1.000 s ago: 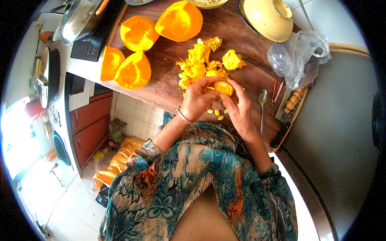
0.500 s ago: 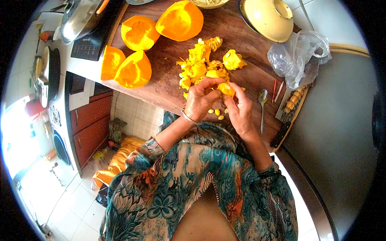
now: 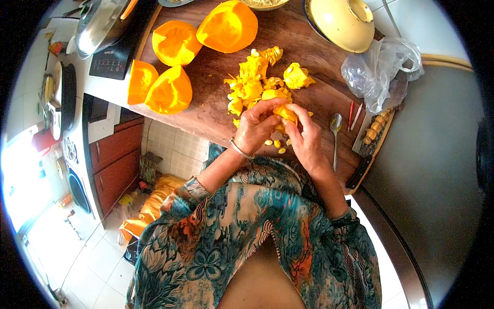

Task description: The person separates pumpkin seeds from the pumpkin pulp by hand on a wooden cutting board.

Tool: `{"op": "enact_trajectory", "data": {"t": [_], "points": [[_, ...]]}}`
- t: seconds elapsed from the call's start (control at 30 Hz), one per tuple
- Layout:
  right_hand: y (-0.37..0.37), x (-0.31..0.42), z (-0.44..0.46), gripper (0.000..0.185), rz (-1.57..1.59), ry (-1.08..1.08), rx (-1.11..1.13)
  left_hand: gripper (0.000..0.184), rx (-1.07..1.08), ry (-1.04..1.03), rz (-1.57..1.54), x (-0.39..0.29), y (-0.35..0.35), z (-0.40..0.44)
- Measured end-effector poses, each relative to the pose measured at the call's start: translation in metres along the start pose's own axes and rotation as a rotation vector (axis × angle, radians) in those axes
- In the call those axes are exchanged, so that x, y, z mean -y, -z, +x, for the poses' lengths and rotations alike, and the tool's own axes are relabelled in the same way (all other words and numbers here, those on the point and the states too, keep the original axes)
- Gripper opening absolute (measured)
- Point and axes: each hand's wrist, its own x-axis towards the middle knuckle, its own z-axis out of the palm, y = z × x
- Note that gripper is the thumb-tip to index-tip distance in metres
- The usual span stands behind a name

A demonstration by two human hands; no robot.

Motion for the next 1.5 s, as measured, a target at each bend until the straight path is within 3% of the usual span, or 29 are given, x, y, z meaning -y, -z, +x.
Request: {"op": "enact_trajectory", "data": {"t": [0.07, 0.17, 0.37, 0.6, 0.7, 0.77, 0.97, 1.17, 1.33, 1.5], "points": [[0.004, 0.001, 0.001, 0.028, -0.070, 0.034, 0.007, 0.033, 0.024, 0.079, 0.022, 0.001, 0.003, -0.001], [0.005, -0.003, 0.002, 0.024, -0.030, 0.016, 0.024, 0.030, -0.010, -0.069, 0.134, 0.005, -0.001, 0.000], [0.010, -0.001, 0.005, 0.020, 0.031, -0.064, 0.076, 0.024, 0.000, -0.015, 0.328, -0.009, 0.000, -0.005], [0.006, -0.009, 0.000, 0.022, 0.041, -0.208, 0.115, 0.023, -0.011, -0.009, 0.282, -0.004, 0.001, -0.004], [0.004, -0.009, 0.001, 0.022, 0.078, -0.062, 0.079, 0.022, -0.051, 0.075, 0.177, -0.006, 0.000, -0.002], [0.010, -0.005, 0.005, 0.022, 0.102, -0.091, 0.102, 0.022, -0.046, 0.089, 0.182, -0.007, 0.003, -0.001], [0.022, -0.012, 0.010, 0.022, 0.089, -0.257, 0.242, 0.021, 0.010, -0.121, 0.403, 0.001, 0.008, 0.000], [0.014, -0.018, 0.009, 0.022, 0.082, -0.283, 0.234, 0.023, 0.132, -0.064, 0.476, -0.006, 0.010, 0.001], [0.011, -0.008, 0.008, 0.019, 0.191, -0.368, 0.211, 0.022, 0.132, 0.040, 0.352, 0.004, 0.014, 0.003], [0.012, 0.005, 0.009, 0.016, 0.060, -0.241, 0.178, 0.021, 0.107, 0.111, 0.356, 0.001, 0.014, 0.004]]}}
